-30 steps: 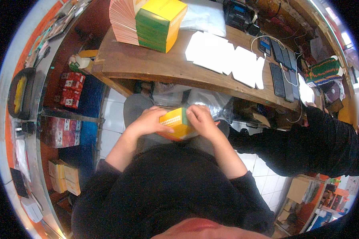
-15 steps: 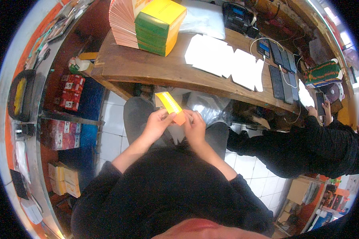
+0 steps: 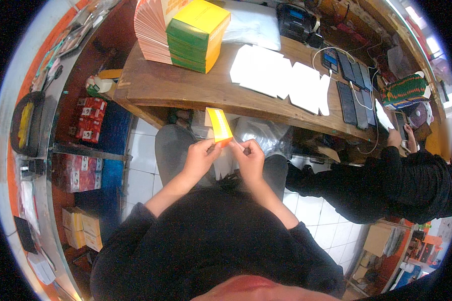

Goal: The person assembles small rectangular boxes from flat cardboard pieces by folding and taping them together. They repeatedly pick up a flat piece, fold it into a box shape, apply tape to secure the edges, and place the finished box on a stack on the table.

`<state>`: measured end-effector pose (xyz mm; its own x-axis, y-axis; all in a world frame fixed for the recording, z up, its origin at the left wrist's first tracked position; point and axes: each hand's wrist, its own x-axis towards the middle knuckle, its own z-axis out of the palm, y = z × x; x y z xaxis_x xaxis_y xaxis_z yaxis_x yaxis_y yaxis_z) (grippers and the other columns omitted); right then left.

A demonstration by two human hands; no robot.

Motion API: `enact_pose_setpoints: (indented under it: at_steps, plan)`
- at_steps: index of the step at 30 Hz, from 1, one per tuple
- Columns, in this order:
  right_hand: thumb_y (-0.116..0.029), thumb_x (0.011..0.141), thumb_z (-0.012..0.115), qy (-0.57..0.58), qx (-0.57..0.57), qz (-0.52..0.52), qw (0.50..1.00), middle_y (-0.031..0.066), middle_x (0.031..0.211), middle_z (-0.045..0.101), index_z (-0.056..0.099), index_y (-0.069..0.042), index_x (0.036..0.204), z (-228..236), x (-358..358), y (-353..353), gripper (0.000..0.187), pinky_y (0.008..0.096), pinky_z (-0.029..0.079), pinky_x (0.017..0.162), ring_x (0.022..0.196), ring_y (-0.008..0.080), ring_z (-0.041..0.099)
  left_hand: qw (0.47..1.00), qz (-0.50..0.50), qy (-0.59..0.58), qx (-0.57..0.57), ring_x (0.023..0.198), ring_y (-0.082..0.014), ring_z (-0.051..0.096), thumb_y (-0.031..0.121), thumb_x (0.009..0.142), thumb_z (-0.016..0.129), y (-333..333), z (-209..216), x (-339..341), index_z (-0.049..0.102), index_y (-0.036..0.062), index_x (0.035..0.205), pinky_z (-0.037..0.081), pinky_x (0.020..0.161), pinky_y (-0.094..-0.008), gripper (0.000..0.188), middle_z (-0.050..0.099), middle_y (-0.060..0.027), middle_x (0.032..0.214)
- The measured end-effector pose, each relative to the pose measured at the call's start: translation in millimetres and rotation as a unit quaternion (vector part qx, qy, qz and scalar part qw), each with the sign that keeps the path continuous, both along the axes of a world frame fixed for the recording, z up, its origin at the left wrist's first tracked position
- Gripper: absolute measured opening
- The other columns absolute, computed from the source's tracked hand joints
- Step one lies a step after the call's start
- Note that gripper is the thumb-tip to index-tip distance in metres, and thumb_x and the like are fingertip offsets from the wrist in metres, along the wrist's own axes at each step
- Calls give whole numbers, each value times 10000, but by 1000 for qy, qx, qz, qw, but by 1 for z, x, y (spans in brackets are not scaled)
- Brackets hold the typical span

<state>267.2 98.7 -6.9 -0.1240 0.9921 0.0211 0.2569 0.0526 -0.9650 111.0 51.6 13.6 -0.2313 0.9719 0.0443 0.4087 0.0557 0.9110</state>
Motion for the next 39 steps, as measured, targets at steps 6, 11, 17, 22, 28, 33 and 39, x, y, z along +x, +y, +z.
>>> enact_pose_setpoints:
  at_steps: [6,11,17,22,28,33,39]
  plan:
    - [-131,794,780,29,-6,53,998,75,777,623,678,-21,825,4,4,0,154,313,473,678,727,187,599,999,37,-12,-7,818,-188,696,93,879,651,3,-5,4,701,45,1083,531,742,-315,215,725,-126,917]
    - [-135,789,783,16,16,103,994,67,793,632,693,-26,849,13,11,-1,153,309,476,695,767,185,608,988,62,95,106,722,-277,646,50,835,638,5,-7,-5,658,3,959,503,642,-350,134,641,-158,823]
    - [-142,791,781,62,-13,105,992,69,805,650,695,-24,807,13,2,-10,147,300,473,724,795,183,617,987,24,131,87,829,-399,611,66,888,571,7,-12,5,574,2,1078,486,700,-448,200,606,-209,881]
    - [-140,790,780,95,-9,83,992,79,815,669,696,-15,797,8,1,-6,150,298,473,740,815,185,631,994,-98,15,45,963,-437,601,98,939,526,3,-3,12,513,9,1204,488,798,-470,279,617,-249,992]
    - [-94,829,719,47,33,85,995,109,910,666,711,-18,946,17,8,-19,139,335,492,799,894,245,635,990,-130,52,7,1034,-434,591,43,940,453,-5,-3,18,514,9,1258,469,892,-467,326,613,-262,1108]
    - [-104,849,669,-142,191,104,966,109,1107,594,665,-78,1123,62,34,-31,276,389,505,831,1002,305,589,942,-248,199,105,1014,-401,594,47,894,523,-1,0,11,567,17,1191,473,876,-459,301,637,-199,1056]
    - [-105,815,723,-181,19,181,966,100,1018,586,670,-48,928,36,87,-5,138,335,491,801,943,278,590,978,-173,100,-58,1032,-369,610,278,825,723,-3,15,29,633,49,1055,463,914,-450,337,684,-136,1041]
